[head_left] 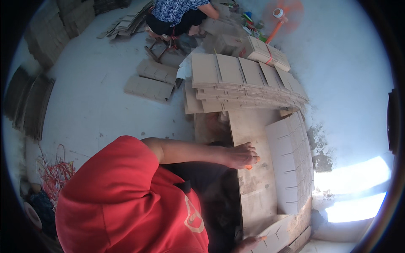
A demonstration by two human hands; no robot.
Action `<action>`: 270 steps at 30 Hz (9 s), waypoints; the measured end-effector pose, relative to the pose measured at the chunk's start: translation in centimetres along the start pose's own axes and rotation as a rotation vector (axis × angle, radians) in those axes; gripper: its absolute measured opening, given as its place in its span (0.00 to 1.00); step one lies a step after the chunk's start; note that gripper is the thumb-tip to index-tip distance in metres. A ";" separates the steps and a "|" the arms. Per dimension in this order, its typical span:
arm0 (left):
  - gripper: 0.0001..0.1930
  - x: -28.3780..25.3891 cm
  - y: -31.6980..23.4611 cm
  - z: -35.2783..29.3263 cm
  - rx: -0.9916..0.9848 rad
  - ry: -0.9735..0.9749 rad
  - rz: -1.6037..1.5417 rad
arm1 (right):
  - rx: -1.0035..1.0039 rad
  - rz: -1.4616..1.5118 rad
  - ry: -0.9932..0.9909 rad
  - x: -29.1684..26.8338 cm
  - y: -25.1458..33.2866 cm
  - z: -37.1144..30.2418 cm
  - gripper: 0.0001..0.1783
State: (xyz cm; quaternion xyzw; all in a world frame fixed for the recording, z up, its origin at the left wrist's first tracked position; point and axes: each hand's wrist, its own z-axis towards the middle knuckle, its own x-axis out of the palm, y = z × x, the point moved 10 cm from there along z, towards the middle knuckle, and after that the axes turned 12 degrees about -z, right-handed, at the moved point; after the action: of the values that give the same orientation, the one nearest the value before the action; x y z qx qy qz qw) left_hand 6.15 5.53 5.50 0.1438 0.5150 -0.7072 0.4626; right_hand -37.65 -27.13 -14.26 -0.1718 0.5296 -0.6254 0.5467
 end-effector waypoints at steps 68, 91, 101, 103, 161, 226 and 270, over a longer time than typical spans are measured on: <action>0.03 26.6 -2.4 23.1 0.461 0.289 -0.038 | 0.803 1.311 0.131 -14.0 -6.3 17.7 0.32; 0.25 22.3 -6.3 25.4 0.306 0.310 0.059 | 0.767 1.079 -0.024 -17.6 -6.0 14.0 0.29; 0.13 28.6 0.2 28.5 0.488 0.144 0.474 | 0.714 1.123 -0.099 -17.1 -5.6 16.2 0.31; 0.09 28.1 -0.4 27.9 0.546 0.127 0.422 | 0.740 1.167 -0.092 -16.8 -5.5 15.9 0.29; 0.10 24.9 -0.7 28.8 0.368 0.165 0.045 | 0.654 1.148 -0.042 -20.2 -4.8 11.7 0.40; 0.28 21.6 -2.3 20.1 -0.009 0.738 0.077 | 0.215 0.954 0.449 -17.6 -7.2 10.4 0.30; 0.13 14.2 -3.0 6.9 0.197 0.453 -0.210 | 0.462 1.635 0.364 -19.6 -16.6 14.6 0.41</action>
State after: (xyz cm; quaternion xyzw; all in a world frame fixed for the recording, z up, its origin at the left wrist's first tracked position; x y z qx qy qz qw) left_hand -1.93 -7.48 0.60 0.2884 0.5459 -0.7479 0.2437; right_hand -27.64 -19.78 12.54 0.4805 0.4260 -0.1461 0.7525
